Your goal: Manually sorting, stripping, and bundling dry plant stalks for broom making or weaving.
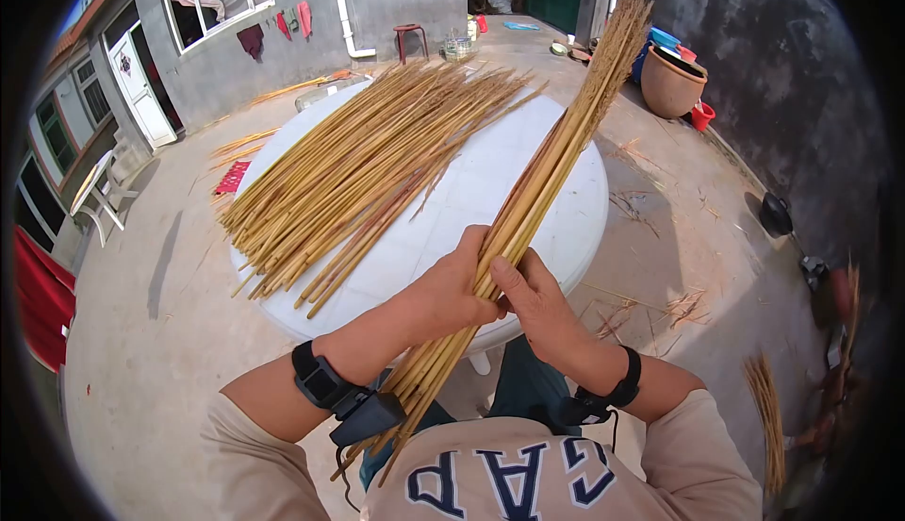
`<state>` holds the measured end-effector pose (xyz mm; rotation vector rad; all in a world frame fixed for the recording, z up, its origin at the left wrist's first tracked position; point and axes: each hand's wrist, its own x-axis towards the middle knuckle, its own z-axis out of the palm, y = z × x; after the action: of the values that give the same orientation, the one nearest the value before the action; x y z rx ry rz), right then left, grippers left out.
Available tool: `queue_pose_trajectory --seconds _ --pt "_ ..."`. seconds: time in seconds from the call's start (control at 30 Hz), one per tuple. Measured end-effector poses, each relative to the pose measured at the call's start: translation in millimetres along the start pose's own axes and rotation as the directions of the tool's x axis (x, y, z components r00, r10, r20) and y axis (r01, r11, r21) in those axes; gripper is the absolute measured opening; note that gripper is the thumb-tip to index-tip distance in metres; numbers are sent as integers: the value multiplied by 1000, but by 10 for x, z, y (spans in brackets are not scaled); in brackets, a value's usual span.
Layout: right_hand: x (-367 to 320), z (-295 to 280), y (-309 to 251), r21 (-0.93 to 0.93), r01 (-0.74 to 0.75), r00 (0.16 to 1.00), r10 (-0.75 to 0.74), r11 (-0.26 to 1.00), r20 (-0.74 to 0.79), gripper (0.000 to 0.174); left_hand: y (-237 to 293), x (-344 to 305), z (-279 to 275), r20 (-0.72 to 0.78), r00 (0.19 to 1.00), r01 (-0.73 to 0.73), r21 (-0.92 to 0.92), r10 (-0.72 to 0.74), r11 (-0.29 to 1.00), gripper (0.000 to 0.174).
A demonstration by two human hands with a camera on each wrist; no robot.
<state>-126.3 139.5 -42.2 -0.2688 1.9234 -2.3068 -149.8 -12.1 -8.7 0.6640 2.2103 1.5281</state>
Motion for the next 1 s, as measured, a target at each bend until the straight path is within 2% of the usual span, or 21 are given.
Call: queue_pose_trajectory --seconds 0.03,0.07,0.1,0.2,0.3,0.37,0.4,0.43,0.5,0.57,0.63,0.67,0.7,0.77,0.83,0.87,0.9,0.93,0.97,1.0 --pt "0 -9 -159 -109 99 994 -92 989 67 49 130 -23 -29 -1 1000 -2 -3 2 1000 67" --pt "5 32 -297 -97 213 977 -208 972 56 46 267 -42 -51 -17 998 -59 -40 59 997 67" --pt "-33 67 -394 -104 229 973 -224 968 64 46 420 -76 -76 -40 991 -131 -67 128 989 67" --pt "72 110 -776 -197 358 933 -357 913 42 45 819 -77 -150 -127 956 -262 46 266 964 66" --pt "248 114 -1090 -242 374 927 -365 895 84 45 984 81 -308 -156 915 -361 93 372 928 68" --pt "341 157 -1322 -291 398 917 -386 870 101 43 1067 138 -406 -176 920 -369 -88 350 925 68" --pt "394 172 -1410 -326 389 921 -372 862 118 42 1117 149 -442 -177 905 -417 -190 386 889 67" --pt "429 199 -1510 -325 383 924 -366 865 113 42 1184 147 -497 -174 908 -411 -194 381 891 67" --pt "474 266 -1681 -412 472 880 -444 779 168 40 1343 92 -594 -205 890 -440 -158 407 884 67" --pt "526 337 -1799 -417 533 844 -502 737 191 40 1492 45 -669 -232 859 -486 -84 457 870 67" --pt "570 370 -1855 -400 642 761 -606 654 231 42 1546 25 -714 -260 780 -592 -11 570 806 69" --pt "528 407 -1931 -455 630 766 -599 629 234 43 1563 29 -748 -261 747 -628 30 612 778 69" --pt "554 421 -1966 -447 667 733 -630 596 256 44 1612 36 -784 -239 731 -650 41 639 759 69" --pt "640 451 -2019 -424 702 703 -653 572 283 43 1628 41 -839 -301 610 -713 196 733 673 70" --pt "723 498 -2005 -454 724 672 -679 519 295 43 1569 87 -909 -322 606 -695 231 728 681 71" --pt "771 507 -1953 -470 744 645 -696 475 316 43 1506 107 -928 -335 567 -720 244 753 650 68" --pt "835 498 -1890 -472 728 664 -684 497 303 43 1411 124 -935 -354 538 -732 255 765 632 66" --pt "933 499 -1809 -484 741 649 -684 467 333 43 1270 203 -978 -389 532 -743 212 752 635 65" --pt "1031 503 -1696 -486 750 640 -677 449 363 44 1129 302 -1022 -405 571 -710 193 714 677 65" --pt "1126 482 -1581 -525 735 648 -671 429 359 44 984 408 -1067 -411 575 -702 196 708 685 66"
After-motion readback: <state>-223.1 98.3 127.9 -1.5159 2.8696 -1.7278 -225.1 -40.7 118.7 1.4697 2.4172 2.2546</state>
